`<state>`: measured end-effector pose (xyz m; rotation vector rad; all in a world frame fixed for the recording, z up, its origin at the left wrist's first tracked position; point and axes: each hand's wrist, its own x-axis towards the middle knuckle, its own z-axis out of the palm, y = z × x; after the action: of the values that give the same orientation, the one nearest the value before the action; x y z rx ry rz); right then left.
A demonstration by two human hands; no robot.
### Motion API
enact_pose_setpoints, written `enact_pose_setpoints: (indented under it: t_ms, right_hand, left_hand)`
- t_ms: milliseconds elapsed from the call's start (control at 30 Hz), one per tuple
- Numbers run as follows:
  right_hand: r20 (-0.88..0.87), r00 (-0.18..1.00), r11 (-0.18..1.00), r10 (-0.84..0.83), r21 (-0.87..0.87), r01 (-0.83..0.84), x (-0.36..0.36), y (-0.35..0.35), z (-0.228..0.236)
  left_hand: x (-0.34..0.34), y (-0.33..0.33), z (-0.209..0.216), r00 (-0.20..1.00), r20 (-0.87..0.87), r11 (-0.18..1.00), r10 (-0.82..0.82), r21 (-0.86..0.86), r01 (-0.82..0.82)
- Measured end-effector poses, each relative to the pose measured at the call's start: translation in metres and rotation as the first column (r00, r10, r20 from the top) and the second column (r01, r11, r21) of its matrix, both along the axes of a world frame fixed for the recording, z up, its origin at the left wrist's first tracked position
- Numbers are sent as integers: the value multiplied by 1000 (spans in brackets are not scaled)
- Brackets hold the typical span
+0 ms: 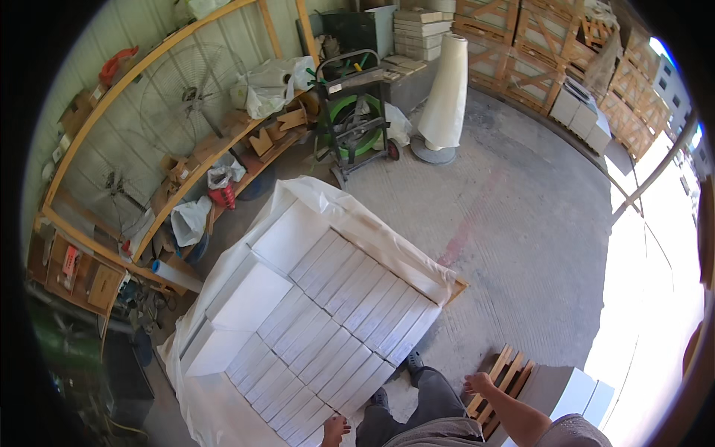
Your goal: The person repeatedly picks up white rectangular tiles from a stack on a wooden pallet and places them onto a larger wooden frame covered with a white sheet. The person walks back and forth between the two locations, handling one tile at a time.
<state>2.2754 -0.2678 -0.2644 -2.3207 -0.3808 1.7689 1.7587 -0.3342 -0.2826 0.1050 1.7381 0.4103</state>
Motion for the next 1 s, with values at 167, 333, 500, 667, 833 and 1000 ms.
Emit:
enact_pose_setpoints:
  t_ms: [167, 333, 500, 667, 833, 1000]
  right_hand:
    - [117, 978, 984, -171, 59, 165, -2, -123, 27]
    - [92, 941, 943, -326, -39, 330, -48, -272, 57]
    - [-52, 729, 731, -682, -38, 681, -116, -400, 32]
    - [-36, 497, 498, -867, -14, 867, -151, -467, 29]
    - [-74, 282, 279, -957, 43, 959, -123, -521, 39]
    - [-82, 168, 161, -982, 87, 983, -86, -579, 8]
  left_hand:
    - [16, 56, -2, 962, 55, 956, -266, 142, 256]
    - [27, 70, 15, 898, -19, 890, -439, 130, 437]
    - [21, 80, -3, 657, 5, 657, -754, 21, 754]
    - [98, 80, 3, 502, -26, 497, -864, 100, 862]
    - [204, 66, -1, 351, -59, 347, -935, 62, 936]
    - [287, 41, 4, 237, -67, 231, -969, 83, 969]
